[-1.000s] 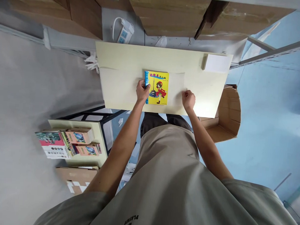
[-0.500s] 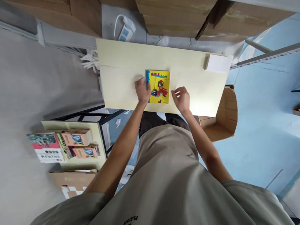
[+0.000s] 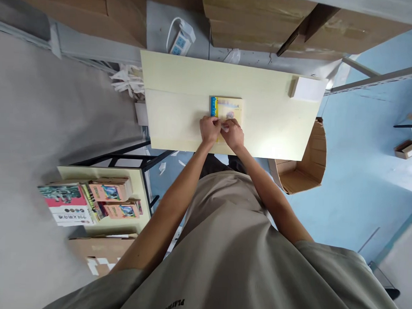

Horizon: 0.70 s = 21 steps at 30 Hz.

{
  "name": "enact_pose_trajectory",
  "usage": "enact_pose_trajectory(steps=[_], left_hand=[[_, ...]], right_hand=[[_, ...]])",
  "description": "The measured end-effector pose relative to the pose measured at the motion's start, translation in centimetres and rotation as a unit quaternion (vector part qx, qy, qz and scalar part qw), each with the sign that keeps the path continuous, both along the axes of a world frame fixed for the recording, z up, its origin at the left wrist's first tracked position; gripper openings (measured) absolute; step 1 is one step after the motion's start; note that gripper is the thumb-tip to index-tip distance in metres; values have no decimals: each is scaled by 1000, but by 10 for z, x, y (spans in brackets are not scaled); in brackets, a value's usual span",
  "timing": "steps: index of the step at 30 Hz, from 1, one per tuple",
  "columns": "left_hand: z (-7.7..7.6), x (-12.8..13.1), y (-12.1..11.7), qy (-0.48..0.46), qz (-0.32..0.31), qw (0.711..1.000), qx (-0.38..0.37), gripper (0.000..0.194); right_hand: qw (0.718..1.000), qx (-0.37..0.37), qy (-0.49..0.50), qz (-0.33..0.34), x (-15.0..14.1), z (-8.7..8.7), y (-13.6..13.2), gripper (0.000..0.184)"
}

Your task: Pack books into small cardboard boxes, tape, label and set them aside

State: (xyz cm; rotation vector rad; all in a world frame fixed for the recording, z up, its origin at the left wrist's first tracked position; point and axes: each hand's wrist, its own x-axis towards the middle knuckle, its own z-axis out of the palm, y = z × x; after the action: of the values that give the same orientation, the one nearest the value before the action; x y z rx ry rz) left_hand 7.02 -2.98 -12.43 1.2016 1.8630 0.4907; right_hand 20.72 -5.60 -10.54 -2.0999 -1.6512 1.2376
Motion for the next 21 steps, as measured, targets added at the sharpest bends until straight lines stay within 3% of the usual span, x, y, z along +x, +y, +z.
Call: enact_pose_trajectory(steps=[3,7,10,16,18,21], left_hand=[[-3,-1,-7,-5,22,999,47,13],[0,1,-14,-29,39,997,56,16],[-1,-1,-14,-20,32,998,59,17],[4,-14,-7,9,27,999,43,24],[15,-12,-11,17,-8,997,69,21],[38,7,-29,28,-121,989,80,24]], right_hand=[[998,20,-11,-58,29,3,1,20],[989,-43,-15,-144,57,-6,11,30],[983,-66,17,-170,57,-12,20,19],[975,-83,50,-199,53,-2,25,26],[976,-81,51,-193,55,3,25,29],[979,-70,53,-186,55,7,26,30]])
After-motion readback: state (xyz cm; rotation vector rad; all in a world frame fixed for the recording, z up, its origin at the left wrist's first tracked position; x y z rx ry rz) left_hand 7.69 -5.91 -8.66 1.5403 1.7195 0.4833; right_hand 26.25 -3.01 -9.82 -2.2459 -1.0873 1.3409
